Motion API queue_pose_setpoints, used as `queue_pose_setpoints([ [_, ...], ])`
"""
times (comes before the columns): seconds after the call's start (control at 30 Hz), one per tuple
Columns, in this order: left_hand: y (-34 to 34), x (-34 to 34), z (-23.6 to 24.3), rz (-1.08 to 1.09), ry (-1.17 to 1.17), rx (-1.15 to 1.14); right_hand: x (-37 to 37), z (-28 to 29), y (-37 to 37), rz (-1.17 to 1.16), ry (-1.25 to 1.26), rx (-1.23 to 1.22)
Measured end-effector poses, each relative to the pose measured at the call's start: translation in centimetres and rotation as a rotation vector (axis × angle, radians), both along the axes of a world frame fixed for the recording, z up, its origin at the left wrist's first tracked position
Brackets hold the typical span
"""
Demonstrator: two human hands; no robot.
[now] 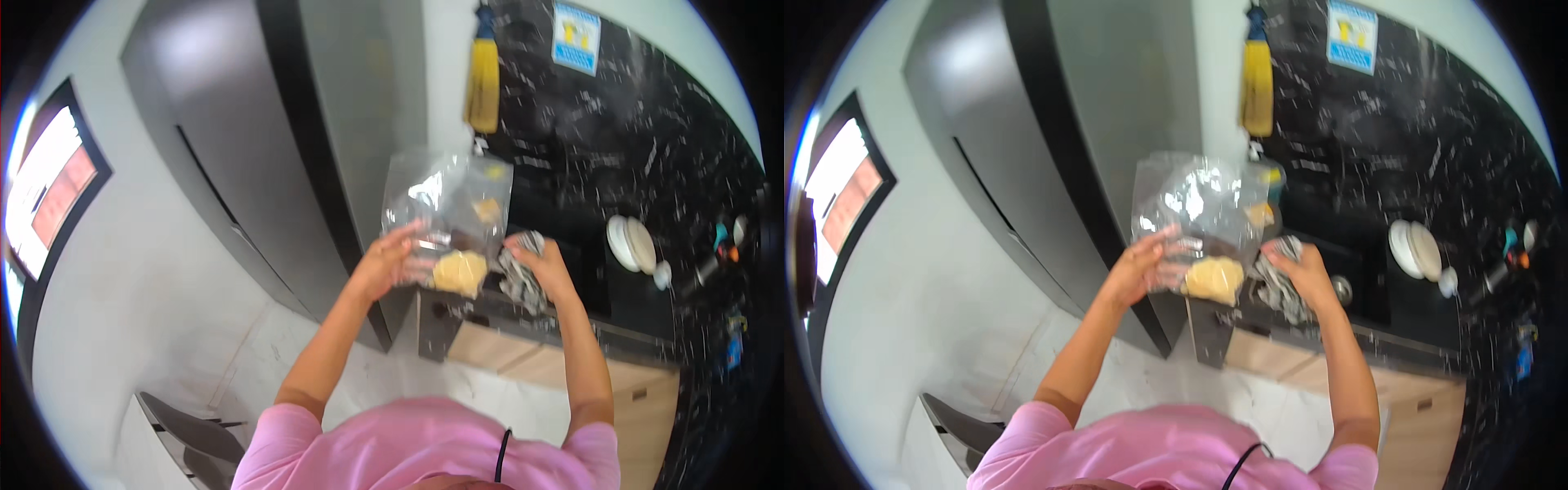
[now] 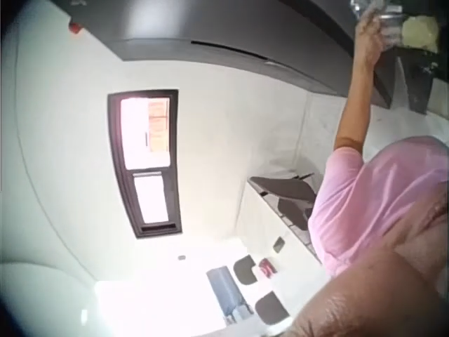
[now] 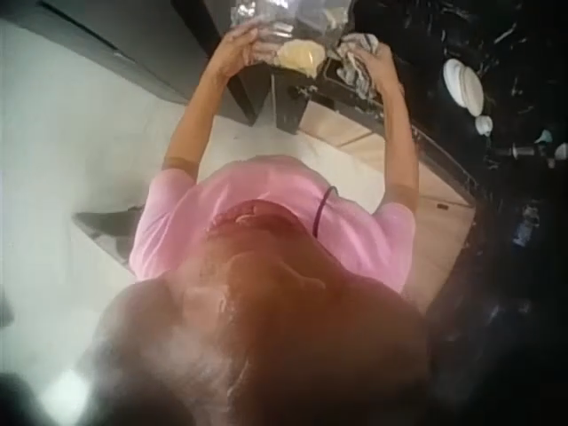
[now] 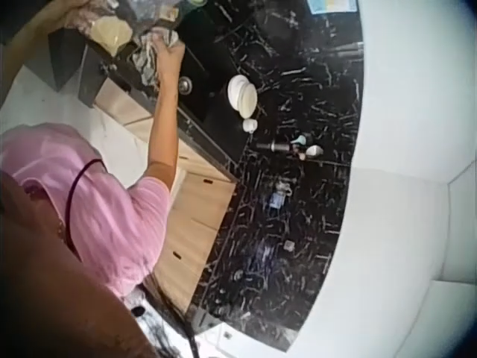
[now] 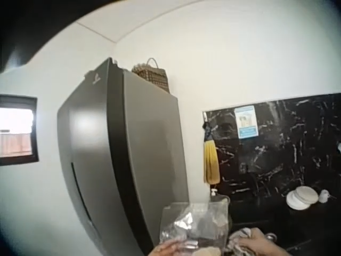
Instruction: Wiping down kitchen countertops, the sink area, a refrigerator, and a dining table with a cloth.
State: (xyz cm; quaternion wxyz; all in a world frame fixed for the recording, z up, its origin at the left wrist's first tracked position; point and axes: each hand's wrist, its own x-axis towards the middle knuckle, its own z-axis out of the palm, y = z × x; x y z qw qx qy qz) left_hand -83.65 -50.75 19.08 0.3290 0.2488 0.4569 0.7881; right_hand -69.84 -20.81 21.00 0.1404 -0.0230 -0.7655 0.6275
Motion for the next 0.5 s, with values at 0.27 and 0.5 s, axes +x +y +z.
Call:
queue_pose_setpoints([
  [0.27,-1.3,4.3,6.5,-0.010,0.183,0.167,-1.6,8.6,-1.7,0.388,0.033,0.077],
  [0.5,-5.2,6.1,11.5,0.188,0.352,0.125,-4.4,15.3,-5.1,0.474,0.207,0.066],
])
